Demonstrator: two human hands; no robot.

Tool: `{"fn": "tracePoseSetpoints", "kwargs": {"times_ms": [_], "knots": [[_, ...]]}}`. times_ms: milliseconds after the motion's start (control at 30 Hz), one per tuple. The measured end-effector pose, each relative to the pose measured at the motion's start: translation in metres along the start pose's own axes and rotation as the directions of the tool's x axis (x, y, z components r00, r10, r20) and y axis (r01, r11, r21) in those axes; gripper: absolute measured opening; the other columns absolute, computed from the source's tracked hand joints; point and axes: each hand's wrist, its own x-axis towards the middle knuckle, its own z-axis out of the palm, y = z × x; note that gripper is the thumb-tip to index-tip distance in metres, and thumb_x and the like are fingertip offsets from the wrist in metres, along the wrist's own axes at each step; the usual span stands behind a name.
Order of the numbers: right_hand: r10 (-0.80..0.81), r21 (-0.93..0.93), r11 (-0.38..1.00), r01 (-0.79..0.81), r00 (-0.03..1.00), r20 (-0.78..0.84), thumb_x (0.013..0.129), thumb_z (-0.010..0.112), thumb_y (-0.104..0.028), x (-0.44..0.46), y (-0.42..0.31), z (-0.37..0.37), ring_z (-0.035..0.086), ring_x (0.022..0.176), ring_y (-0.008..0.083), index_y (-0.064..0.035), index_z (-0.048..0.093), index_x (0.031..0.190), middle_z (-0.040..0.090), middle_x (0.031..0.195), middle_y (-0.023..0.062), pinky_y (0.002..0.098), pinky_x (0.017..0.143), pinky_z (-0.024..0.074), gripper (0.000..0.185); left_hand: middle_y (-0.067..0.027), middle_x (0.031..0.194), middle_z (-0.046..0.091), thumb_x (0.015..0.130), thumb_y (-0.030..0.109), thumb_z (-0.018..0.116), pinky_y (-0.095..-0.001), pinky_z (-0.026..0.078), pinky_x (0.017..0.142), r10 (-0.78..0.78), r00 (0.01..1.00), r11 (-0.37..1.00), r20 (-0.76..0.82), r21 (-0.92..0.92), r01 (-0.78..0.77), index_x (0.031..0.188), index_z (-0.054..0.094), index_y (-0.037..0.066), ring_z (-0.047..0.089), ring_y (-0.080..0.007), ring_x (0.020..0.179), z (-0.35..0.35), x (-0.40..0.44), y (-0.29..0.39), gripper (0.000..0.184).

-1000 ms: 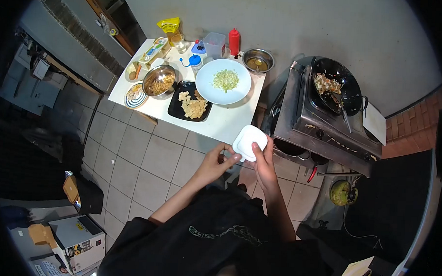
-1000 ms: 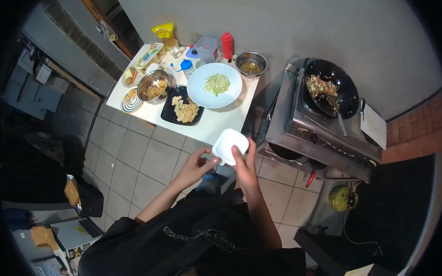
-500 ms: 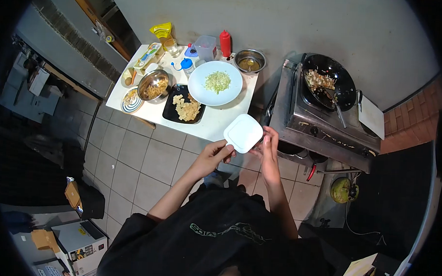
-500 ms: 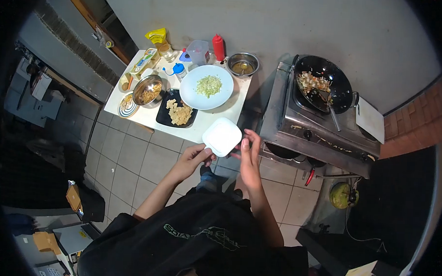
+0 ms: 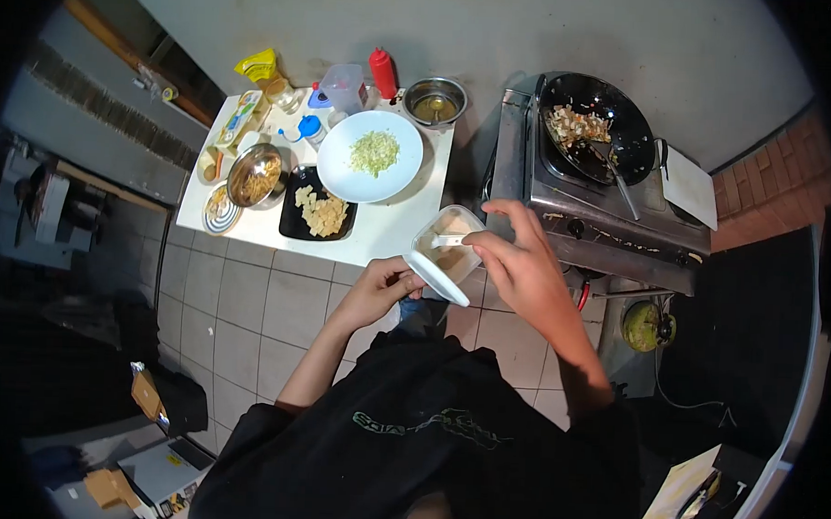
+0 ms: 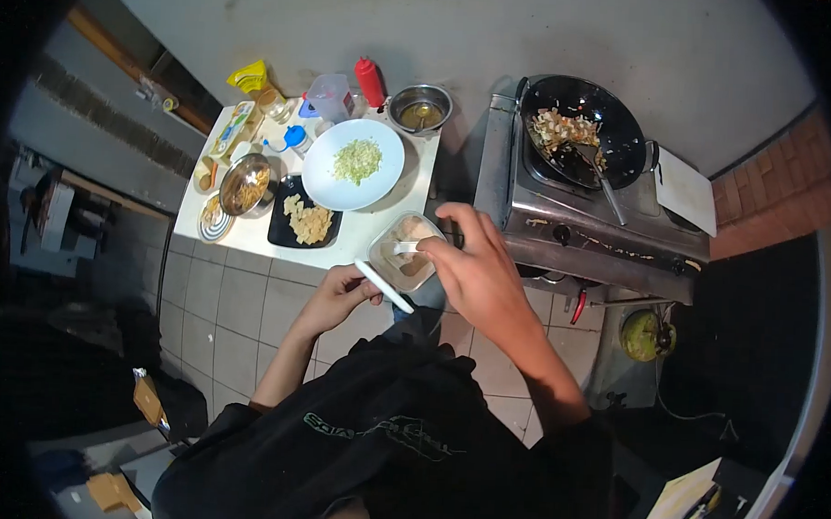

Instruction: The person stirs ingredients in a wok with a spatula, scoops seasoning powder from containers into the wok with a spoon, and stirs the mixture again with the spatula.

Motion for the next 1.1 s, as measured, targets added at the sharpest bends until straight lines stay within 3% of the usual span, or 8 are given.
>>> {"fn": "tracePoseSetpoints", "kwargs": {"times_ms": [100,233,400,533,600,700,1000,1100], "knots": [[-0.106,-0.353,0.923,0.151,0.984,0.144,0.074,0.061,-0.008,0.026,0.006,0.004,0.045,0.120,0.0323,-0.0025,0.072,0.094,0.052,0.124,0.0144,0.0425,0.100,0.0373,0.023,-0.0037,0.087,0.065,0.093,0.003,0.056,-0.0241,0.047,0.070,0.064,0.998,0.998,0.002,0.027,-0.064,0.103,0.065,-0.004,0.055,-0.0062,0.078,-0.009,0.020,0.010,0.015],[-0.124,-0.466,0.862,0.198,0.975,0.184,0.074,0.059,-0.010,0.062,0.021,0.017,0.044,0.121,0.0321,-0.0032,0.072,0.093,0.051,0.125,0.0137,0.0453,0.101,0.0359,0.024,-0.0049,0.095,0.068,0.087,-0.002,0.055,-0.0242,0.048,0.067,0.150,0.988,0.984,0.023,0.096,-0.151,0.102,0.065,-0.006,0.055,-0.0059,0.079,-0.024,0.053,0.007,0.018],[-0.083,-0.574,0.786,0.231,0.959,0.272,0.074,0.058,-0.011,0.089,0.051,0.030,0.043,0.122,0.0320,-0.0014,0.070,0.091,0.050,0.125,0.0128,0.0487,0.099,0.0360,0.023,-0.0056,0.092,0.067,0.087,-0.002,0.055,-0.0248,0.047,0.064,0.115,0.990,0.980,0.079,0.154,-0.126,0.102,0.065,-0.003,0.056,-0.0071,0.076,-0.037,0.089,0.006,0.018],[-0.078,-0.558,0.799,0.225,0.958,0.275,0.075,0.058,-0.012,0.098,0.074,0.030,0.043,0.122,0.0322,-0.0004,0.070,0.093,0.051,0.124,0.0129,0.0485,0.100,0.0360,0.025,-0.0063,0.085,0.064,0.088,-0.002,0.056,-0.0251,0.045,0.062,0.138,0.989,0.985,0.062,0.101,-0.143,0.096,0.064,-0.004,0.056,-0.0101,0.071,-0.035,0.107,0.021,0.012],[-0.068,-0.505,0.836,0.216,0.953,0.295,0.076,0.057,-0.012,0.100,0.087,0.027,0.043,0.122,0.0328,-0.0004,0.070,0.094,0.051,0.125,0.0135,0.0485,0.101,0.0351,0.025,-0.0062,0.083,0.062,0.088,-0.001,0.057,-0.0265,0.045,0.062,0.131,0.990,0.968,0.047,0.209,-0.138,0.095,0.064,-0.003,0.055,-0.0092,0.071,-0.030,0.115,0.025,0.010],[-0.052,-0.478,0.849,0.225,0.936,0.349,0.077,0.057,-0.012,0.104,0.101,0.020,0.042,0.123,0.0330,0.0008,0.069,0.096,0.051,0.126,0.0144,0.0482,0.102,0.0338,0.026,-0.0056,0.079,0.061,0.089,0.001,0.058,-0.0265,0.045,0.063,0.089,0.995,0.976,0.052,0.193,-0.097,0.095,0.065,-0.003,0.054,-0.0083,0.071,-0.023,0.127,0.019,0.009],[-0.208,-0.382,0.855,0.350,0.907,0.365,0.078,0.057,-0.010,0.118,0.112,-0.008,0.042,0.124,0.0323,0.0026,0.063,0.099,0.050,0.124,0.0160,0.0501,0.105,0.0311,0.026,-0.0020,0.076,0.060,0.091,0.002,0.057,-0.0243,0.044,0.062,0.038,0.968,0.997,-0.250,0.074,-0.020,0.096,0.066,-0.002,0.053,-0.0070,0.069,0.014,0.132,-0.001,0.010],[-0.261,-0.300,0.884,0.359,0.911,0.321,0.078,0.061,-0.009,0.119,0.114,-0.010,0.046,0.118,0.0323,0.0015,0.062,0.095,0.051,0.120,0.0155,0.0467,0.102,0.0342,0.020,-0.0013,0.074,0.059,0.092,0.002,0.057,-0.0241,0.045,0.063,0.013,0.943,1.000,-0.332,0.017,-0.008,0.094,0.066,-0.003,0.054,-0.0069,0.069,0.023,0.125,-0.008,0.010]]}}
